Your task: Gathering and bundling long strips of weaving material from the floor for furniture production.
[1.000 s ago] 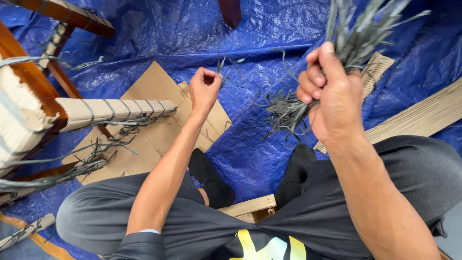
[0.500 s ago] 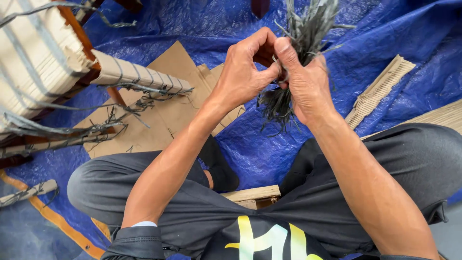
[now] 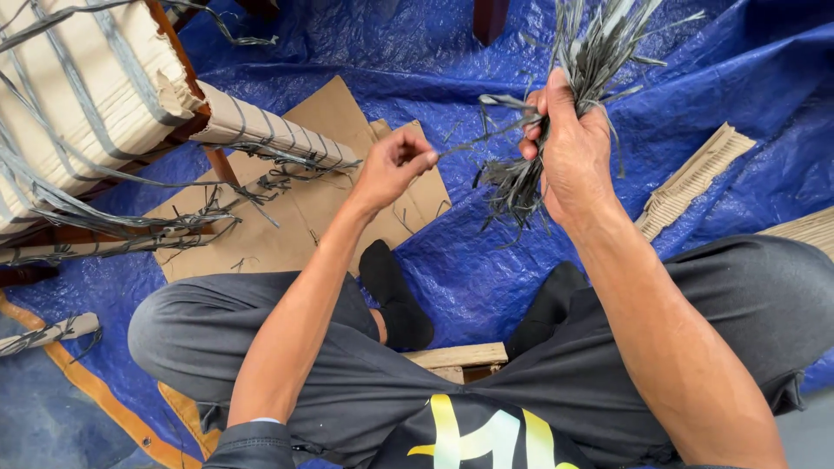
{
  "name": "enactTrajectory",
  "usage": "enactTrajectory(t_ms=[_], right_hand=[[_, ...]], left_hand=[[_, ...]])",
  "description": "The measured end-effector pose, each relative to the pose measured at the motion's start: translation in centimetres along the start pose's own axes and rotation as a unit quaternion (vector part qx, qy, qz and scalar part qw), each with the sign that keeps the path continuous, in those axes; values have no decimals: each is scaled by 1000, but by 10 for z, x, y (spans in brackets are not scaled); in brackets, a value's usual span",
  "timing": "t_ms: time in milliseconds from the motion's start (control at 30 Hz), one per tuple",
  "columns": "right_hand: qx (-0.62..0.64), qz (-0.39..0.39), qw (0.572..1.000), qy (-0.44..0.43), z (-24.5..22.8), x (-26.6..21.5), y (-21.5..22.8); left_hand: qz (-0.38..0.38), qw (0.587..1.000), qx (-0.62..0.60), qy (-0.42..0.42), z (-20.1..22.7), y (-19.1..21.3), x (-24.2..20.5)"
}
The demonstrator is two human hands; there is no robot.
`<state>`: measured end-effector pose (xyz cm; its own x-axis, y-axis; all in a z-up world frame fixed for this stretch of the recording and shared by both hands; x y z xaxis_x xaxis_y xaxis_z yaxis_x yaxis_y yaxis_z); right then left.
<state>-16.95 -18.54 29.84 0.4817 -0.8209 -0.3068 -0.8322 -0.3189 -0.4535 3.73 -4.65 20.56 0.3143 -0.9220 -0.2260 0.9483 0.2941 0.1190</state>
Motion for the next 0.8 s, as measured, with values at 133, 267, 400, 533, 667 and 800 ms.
enactTrajectory(t_ms=[133, 267, 400, 533, 667, 800], right_hand=[[-52, -42, 998, 8, -7, -3, -10], [-84, -88, 993, -9, -6, -10, -27], [-63, -144, 987, -35, -5, -19, -43], [-70, -115, 990, -50, -12, -21, -40], [-37, -123, 990, -52, -10, -19, -35], [9, -103, 989, -104, 5, -14, -29]], left_hand=[[104, 994, 4, -26, -7, 19, -6], [88, 988, -3, -127, 89, -14, -13], [-66, 975, -130, -169, 109, -84, -15], [-148, 972, -169, -62, 90, -130, -25], [-186, 964, -182, 64, 73, -140, -44], [-193, 960, -178, 100, 57, -127, -53]])
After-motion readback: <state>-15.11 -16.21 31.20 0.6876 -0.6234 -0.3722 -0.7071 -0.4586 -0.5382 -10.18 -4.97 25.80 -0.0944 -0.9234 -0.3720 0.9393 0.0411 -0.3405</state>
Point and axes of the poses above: each hand's wrist, its own x-axis towards the middle knuckle, its own y-axis out of the back of the hand, z = x × y, the point moved 8 cm from there along x, towards the middle knuckle, and after that the axes turned 1 degree about x, right-handed, at the moved point
